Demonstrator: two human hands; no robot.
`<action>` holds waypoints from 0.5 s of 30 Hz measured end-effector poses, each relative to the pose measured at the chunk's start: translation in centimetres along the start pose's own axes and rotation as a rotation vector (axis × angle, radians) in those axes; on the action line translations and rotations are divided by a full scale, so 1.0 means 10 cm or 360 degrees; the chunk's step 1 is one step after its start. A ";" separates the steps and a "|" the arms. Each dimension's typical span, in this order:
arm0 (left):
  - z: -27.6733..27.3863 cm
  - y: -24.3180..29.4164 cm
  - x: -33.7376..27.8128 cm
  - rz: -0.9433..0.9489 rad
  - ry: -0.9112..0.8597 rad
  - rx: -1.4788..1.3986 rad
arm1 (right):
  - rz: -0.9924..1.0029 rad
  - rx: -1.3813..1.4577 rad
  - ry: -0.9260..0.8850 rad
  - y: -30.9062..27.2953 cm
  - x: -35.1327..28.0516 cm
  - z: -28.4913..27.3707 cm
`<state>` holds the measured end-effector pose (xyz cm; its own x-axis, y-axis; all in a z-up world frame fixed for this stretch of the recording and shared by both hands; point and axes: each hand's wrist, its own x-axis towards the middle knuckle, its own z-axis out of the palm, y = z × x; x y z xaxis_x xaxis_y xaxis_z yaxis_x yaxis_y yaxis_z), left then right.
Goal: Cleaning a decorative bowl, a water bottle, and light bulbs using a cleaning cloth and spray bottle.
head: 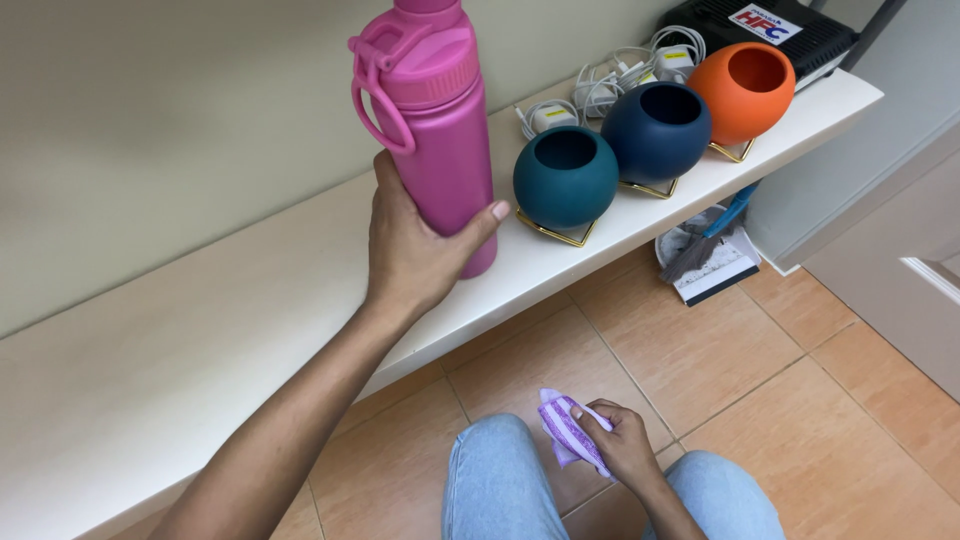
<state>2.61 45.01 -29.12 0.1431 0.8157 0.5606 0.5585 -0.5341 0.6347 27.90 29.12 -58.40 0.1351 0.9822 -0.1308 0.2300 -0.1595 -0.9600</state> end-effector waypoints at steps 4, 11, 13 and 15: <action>-0.05 -0.30 -0.01 0.0139 -0.0176 -0.0273 | 0.0060 -0.0015 -0.0008 -0.03 0.02 0.01; -0.09 -0.13 0.00 -0.0092 -0.0200 -0.0191 | 0.0088 -0.0061 -0.0070 -0.05 0.01 0.04; -0.02 -0.23 0.00 -0.0210 -0.0112 -0.0170 | 0.0106 -0.0064 -0.0080 -0.03 0.01 0.05; 0.09 -0.47 0.01 -0.0036 -0.0074 -0.0362 | 0.0079 -0.0082 -0.0080 -0.02 0.01 0.03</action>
<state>0.70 47.83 -32.49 0.1728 0.8346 0.5231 0.3644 -0.5476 0.7533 27.55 29.33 -58.30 0.0994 0.9764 -0.1916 0.2736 -0.2119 -0.9382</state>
